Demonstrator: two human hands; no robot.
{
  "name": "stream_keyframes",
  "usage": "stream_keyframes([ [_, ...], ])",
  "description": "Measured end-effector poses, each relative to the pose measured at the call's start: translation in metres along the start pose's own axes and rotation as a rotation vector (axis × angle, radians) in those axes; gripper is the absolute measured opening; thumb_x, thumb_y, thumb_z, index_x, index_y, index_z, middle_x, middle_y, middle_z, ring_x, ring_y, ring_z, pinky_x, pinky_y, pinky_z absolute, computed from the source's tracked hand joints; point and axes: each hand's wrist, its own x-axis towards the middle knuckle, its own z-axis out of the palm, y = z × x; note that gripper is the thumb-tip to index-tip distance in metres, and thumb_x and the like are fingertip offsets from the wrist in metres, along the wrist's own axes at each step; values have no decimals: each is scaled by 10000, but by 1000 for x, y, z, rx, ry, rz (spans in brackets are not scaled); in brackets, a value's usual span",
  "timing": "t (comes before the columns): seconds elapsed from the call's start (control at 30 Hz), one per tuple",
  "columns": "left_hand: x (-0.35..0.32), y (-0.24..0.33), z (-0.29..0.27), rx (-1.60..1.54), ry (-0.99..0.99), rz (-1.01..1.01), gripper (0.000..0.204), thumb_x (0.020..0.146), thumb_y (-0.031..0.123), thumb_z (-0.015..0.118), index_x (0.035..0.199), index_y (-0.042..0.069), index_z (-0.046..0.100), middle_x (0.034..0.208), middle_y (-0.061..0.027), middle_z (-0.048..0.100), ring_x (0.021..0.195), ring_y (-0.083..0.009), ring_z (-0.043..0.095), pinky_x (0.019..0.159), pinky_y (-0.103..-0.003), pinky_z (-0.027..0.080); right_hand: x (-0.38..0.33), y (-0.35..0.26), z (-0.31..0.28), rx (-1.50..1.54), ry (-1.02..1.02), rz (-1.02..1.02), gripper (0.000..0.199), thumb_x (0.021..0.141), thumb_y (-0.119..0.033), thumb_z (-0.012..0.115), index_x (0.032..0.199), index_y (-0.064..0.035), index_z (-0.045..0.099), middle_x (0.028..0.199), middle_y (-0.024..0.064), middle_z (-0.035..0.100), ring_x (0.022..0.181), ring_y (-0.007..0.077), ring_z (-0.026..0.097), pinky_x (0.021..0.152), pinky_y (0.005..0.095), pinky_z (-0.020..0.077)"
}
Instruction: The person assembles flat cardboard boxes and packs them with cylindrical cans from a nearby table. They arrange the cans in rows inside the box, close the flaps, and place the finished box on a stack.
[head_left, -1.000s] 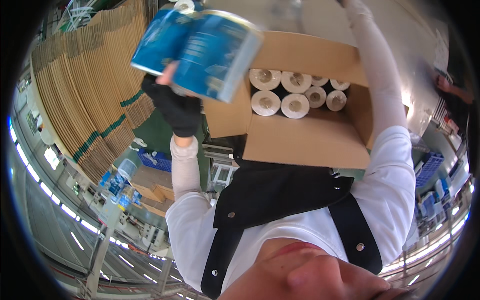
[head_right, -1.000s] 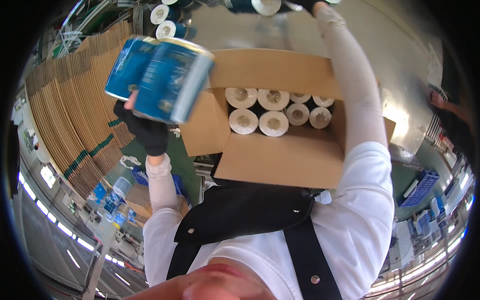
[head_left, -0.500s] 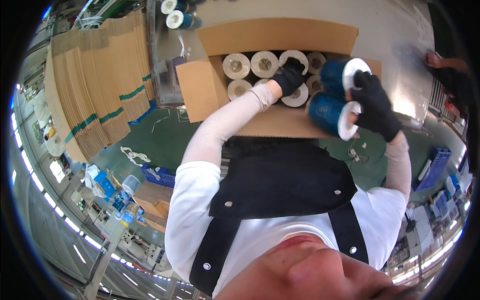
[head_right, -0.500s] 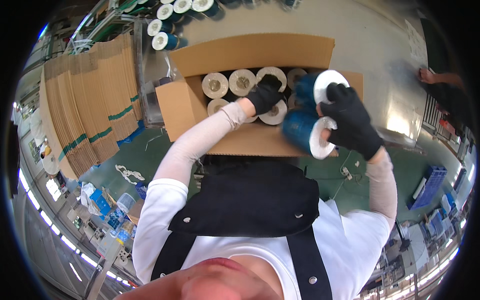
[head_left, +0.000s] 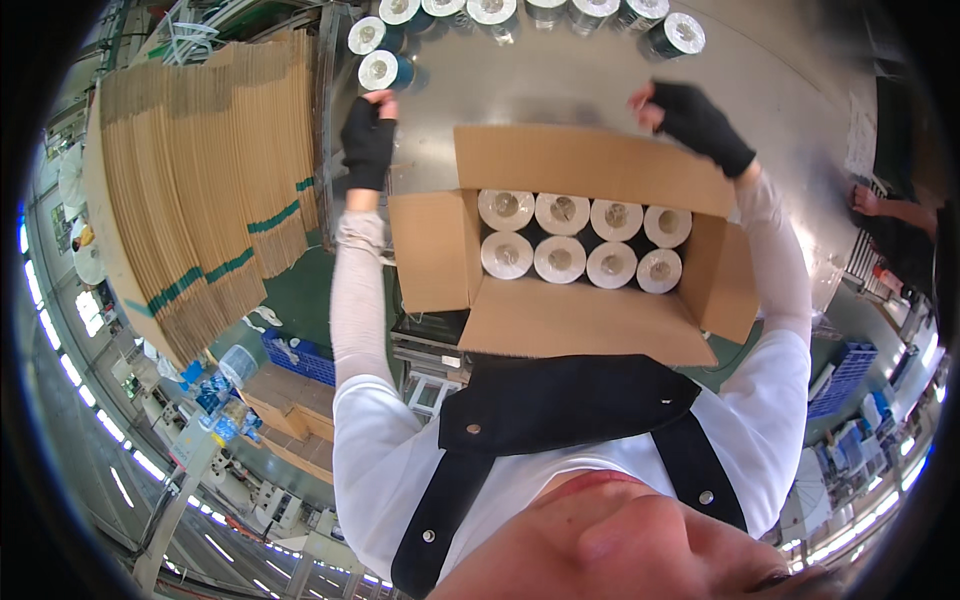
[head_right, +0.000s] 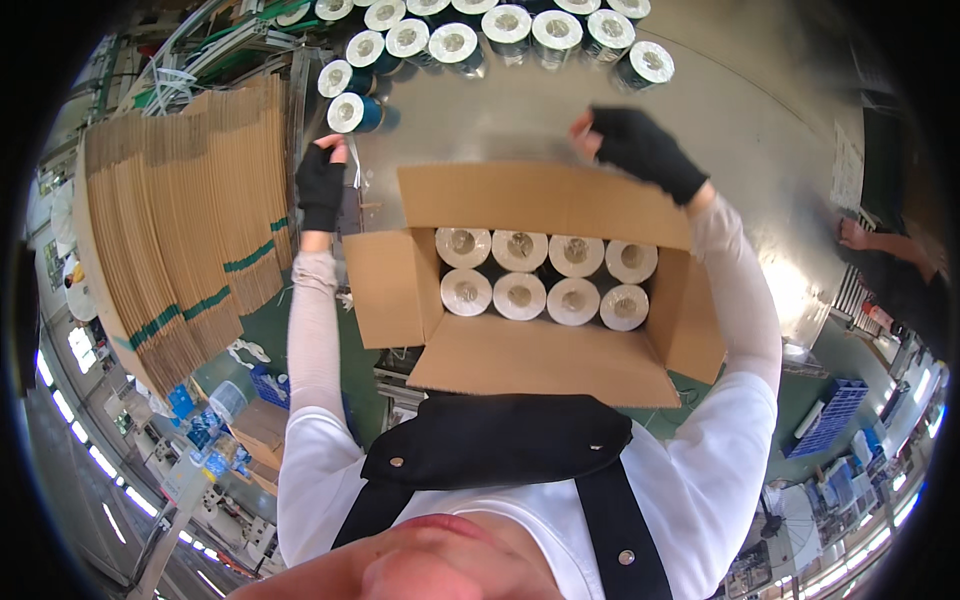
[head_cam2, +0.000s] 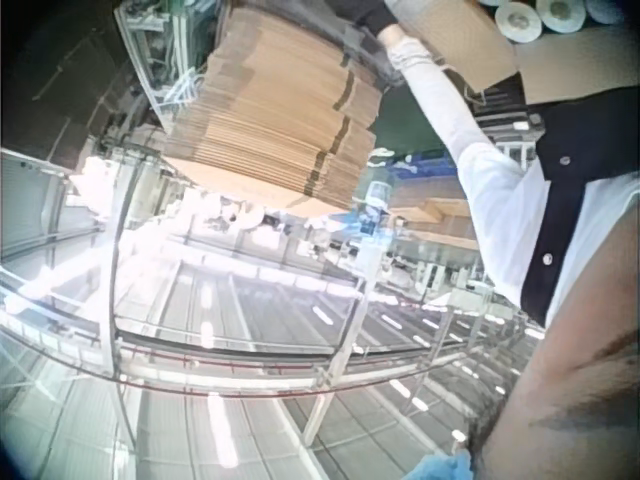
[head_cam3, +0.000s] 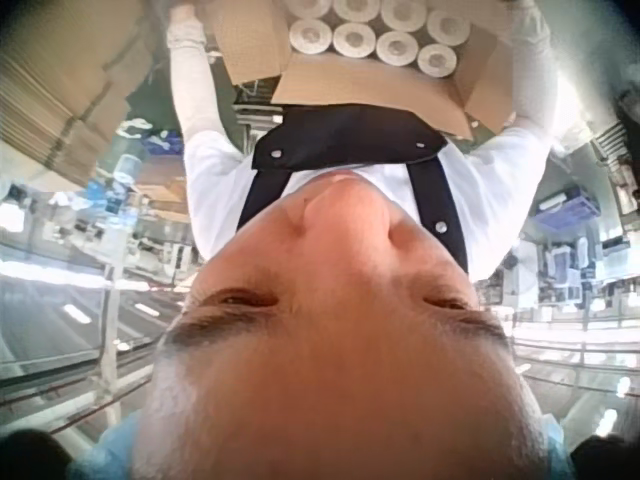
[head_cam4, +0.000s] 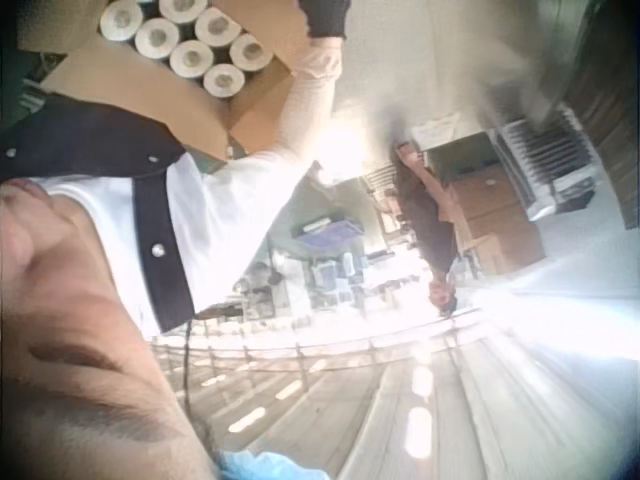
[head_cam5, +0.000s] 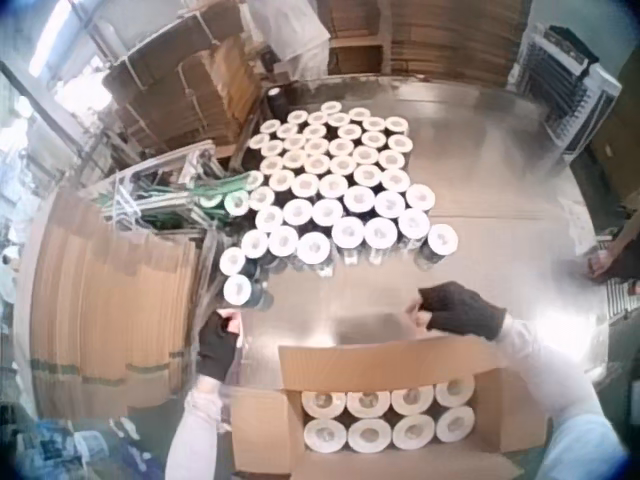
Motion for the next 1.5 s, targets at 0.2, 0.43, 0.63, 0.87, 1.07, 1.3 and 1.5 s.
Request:
stream_keyframes([
  [0.2, 64, -119, -19, 638, -265, 203, 296, 757, 107, 644, 1049, 94, 601, 1147, -134, 551, 1086, -306, 515, 916, -369, 415, 133, 138, -150, -680, 415, 506, 399, 844, -396, 487, 1073, -84, 577, 985, 180, 598, 942, 316, 580, 834, 370, 449],
  [0.43, 153, -192, -2, 1046, -476, 492, 504, 684, 113, 656, 1173, 193, 566, 1243, -197, 479, 1167, -361, 435, 997, -420, 355, 240, 225, -167, -913, 563, 911, 790, 714, -707, 438, 1179, -80, 557, 1211, 187, 549, 1170, 340, 489, 972, 399, 376],
  [0.63, 215, -229, 47, 1170, -685, 382, 444, 682, 188, 640, 1126, 194, 613, 1136, -177, 534, 1040, -337, 530, 893, -430, 428, 193, 261, -235, -700, 391, 717, 558, 781, -507, 524, 1058, -27, 582, 1070, 242, 593, 1021, 369, 556, 843, 399, 422],
  [0.87, 92, -253, -56, 858, -333, 38, 496, 862, 402, 528, 1230, 70, 497, 1228, -179, 493, 1138, -337, 484, 945, -412, 395, 136, 109, -179, -724, 140, 386, 367, 817, -291, 588, 1058, -17, 548, 890, 90, 626, 837, 187, 581, 772, 288, 424],
  [1.07, 52, 8, -112, 51, -322, -1, 369, 905, 219, 516, 1246, 90, 454, 1165, -123, 536, 1096, -258, 521, 926, -354, 417, -14, 16, -128, 611, 268, -215, 436, 854, -330, 601, 1133, -3, 532, 1054, 104, 588, 984, 206, 563, 885, 304, 427],
  [1.3, -59, 183, -86, 460, -558, 711, 316, 716, 124, 655, 1031, 138, 629, 1135, -201, 525, 1054, -401, 497, 917, -439, 414, -61, -79, 37, 265, -425, -249, 479, 774, -402, 682, 1033, -20, 553, 960, 129, 569, 932, 227, 577, 782, 325, 475],
  [1.5, -130, 136, -7, 692, -738, 871, 234, 722, 186, 584, 945, 140, 642, 1043, -180, 532, 1041, -338, 468, 940, -470, 355, -66, -55, 151, -849, -225, -622, 275, 627, -285, 657, 824, -92, 645, 881, 159, 492, 876, 349, 504, 748, 432, 408],
])
